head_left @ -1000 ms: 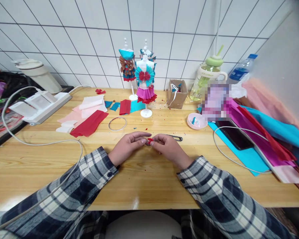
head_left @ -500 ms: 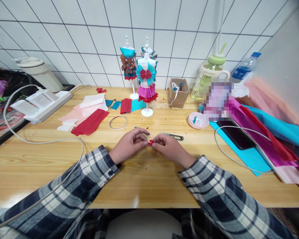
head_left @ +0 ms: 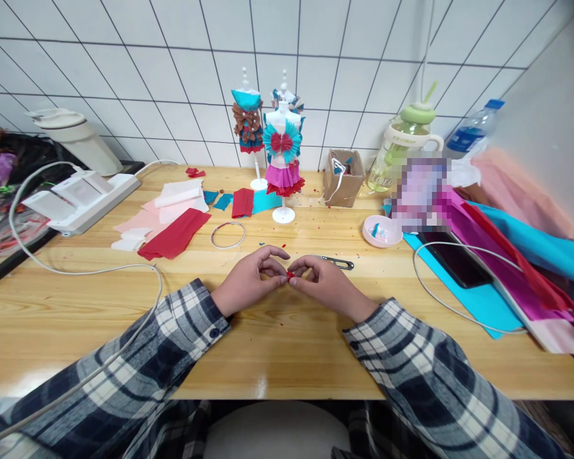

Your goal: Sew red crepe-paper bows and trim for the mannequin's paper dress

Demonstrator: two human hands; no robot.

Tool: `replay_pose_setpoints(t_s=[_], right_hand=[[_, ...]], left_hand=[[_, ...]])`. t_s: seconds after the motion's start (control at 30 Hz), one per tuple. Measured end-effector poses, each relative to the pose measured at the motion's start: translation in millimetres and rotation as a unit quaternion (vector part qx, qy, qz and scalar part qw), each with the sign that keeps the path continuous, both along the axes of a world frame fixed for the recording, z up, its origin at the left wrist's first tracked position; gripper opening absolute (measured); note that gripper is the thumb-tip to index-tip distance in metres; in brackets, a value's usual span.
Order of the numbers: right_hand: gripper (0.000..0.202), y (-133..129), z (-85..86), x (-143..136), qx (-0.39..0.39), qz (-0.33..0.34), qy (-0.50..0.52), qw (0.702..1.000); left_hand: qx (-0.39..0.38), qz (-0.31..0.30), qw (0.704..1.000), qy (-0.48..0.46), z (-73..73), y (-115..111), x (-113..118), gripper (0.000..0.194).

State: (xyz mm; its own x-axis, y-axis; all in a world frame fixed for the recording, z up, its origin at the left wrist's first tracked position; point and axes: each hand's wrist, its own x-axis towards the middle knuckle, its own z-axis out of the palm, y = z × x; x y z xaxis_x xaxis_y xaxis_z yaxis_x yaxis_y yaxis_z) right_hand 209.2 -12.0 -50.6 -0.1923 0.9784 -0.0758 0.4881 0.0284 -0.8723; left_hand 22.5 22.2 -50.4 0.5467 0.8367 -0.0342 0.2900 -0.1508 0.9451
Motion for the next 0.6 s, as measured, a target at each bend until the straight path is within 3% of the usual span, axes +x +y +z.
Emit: replay_pose_setpoints(t_s=[0.17,0.43,0.6], right_hand=[[0.010,0.9,1.3,3.8,0.007,0.011,-0.029,0.999],[0.007,1.0,-2.6,-0.4,0.055,-0.010,-0.039,0.998],[0.009,-0.2,-1.3,-0.9,0.037,-0.006,-0.012,0.999]], left_hand=[[0.004,-0.025,1.000,0.001,1.1,-0.8,-1.0,0.040],[-0.053,-0.007,0.998,-0.014,1.3,0.3,2.1,0.046],[-0.006,-0.001,1.000,-0.003,-1.0,-0.9,1.7,0.043]])
